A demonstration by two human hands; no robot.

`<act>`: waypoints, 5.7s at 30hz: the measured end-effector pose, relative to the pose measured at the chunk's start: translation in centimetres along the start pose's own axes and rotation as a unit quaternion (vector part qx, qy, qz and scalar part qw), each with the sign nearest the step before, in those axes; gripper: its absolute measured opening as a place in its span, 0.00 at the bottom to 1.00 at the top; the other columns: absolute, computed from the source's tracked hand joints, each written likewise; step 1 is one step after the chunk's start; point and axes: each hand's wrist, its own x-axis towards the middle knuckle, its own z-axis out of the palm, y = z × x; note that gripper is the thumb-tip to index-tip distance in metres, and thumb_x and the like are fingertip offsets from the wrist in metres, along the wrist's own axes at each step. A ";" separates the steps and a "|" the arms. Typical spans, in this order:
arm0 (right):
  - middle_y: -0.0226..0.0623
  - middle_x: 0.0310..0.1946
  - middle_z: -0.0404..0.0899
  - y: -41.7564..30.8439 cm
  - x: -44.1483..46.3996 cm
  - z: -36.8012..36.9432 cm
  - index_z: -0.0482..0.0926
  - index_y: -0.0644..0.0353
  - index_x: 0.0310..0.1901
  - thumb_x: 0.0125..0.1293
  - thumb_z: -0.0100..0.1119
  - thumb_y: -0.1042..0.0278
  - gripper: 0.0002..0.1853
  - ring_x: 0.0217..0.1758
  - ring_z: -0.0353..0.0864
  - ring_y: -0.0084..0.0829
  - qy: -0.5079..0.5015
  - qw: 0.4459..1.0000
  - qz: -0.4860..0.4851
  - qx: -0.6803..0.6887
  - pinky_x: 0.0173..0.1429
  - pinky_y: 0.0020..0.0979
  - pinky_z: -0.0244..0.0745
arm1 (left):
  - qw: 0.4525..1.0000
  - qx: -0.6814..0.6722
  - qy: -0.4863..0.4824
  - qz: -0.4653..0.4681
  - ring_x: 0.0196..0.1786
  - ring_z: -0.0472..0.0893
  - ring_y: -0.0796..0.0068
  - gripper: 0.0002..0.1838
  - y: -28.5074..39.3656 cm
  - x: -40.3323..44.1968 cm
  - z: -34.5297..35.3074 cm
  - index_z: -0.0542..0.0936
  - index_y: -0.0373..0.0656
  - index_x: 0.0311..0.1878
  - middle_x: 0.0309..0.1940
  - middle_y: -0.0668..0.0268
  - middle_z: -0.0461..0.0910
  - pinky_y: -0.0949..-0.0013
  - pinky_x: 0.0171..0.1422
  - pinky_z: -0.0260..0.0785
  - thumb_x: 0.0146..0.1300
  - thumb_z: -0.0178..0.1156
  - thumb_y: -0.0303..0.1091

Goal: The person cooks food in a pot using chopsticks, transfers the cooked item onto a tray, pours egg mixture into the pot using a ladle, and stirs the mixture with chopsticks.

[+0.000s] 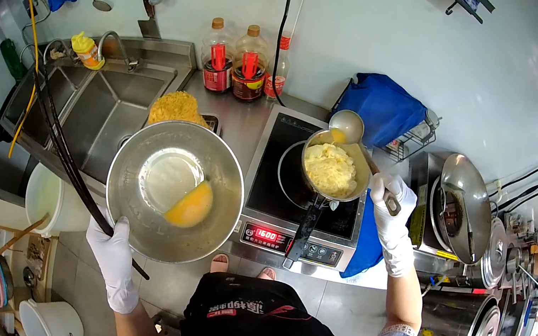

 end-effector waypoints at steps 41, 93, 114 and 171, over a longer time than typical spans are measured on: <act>0.32 0.25 0.71 0.5 -1.0 -0.4 0.70 0.53 0.37 0.46 0.64 0.74 0.16 0.25 0.74 0.35 -0.080 0.962 -0.193 -0.179 0.26 0.33 0.69 | 1.000 0.005 -0.011 0.009 0.29 0.67 0.85 0.07 -0.1 -0.1 0.0 0.74 0.34 0.37 0.26 0.72 0.72 0.80 0.37 0.61 0.55 0.51 0.16; 0.40 0.18 0.76 -0.6 -13.2 -23.9 0.73 0.63 0.31 0.66 0.50 0.66 0.10 0.17 0.75 0.27 0.342 0.891 0.271 0.125 0.22 0.27 0.71 | 0.881 -0.207 -0.415 -0.091 0.13 0.67 0.82 0.06 7.3 -17.4 33.2 0.67 0.43 0.28 0.17 0.72 0.66 0.78 0.15 0.61 0.53 0.55 0.23; 0.28 0.22 0.74 15.3 -23.3 -9.7 0.76 0.61 0.37 0.64 0.57 0.67 0.07 0.22 0.73 0.18 0.281 0.766 0.520 0.253 0.27 0.19 0.68 | 0.880 -0.085 -0.414 -0.218 0.23 0.74 0.74 0.12 -7.6 -26.9 41.6 0.69 0.38 0.30 0.21 0.65 0.74 0.69 0.29 0.68 0.56 0.63 0.32; 0.39 0.35 0.78 7.2 -10.1 -3.1 0.77 0.68 0.40 0.65 0.53 0.67 0.11 0.35 0.80 0.27 0.221 0.795 0.471 0.313 0.35 0.24 0.79 | 0.856 -0.252 -0.276 -0.357 0.41 0.79 0.66 0.16 -8.0 -6.3 12.0 0.74 0.33 0.48 0.37 0.57 0.78 0.68 0.47 0.73 0.68 0.49 0.38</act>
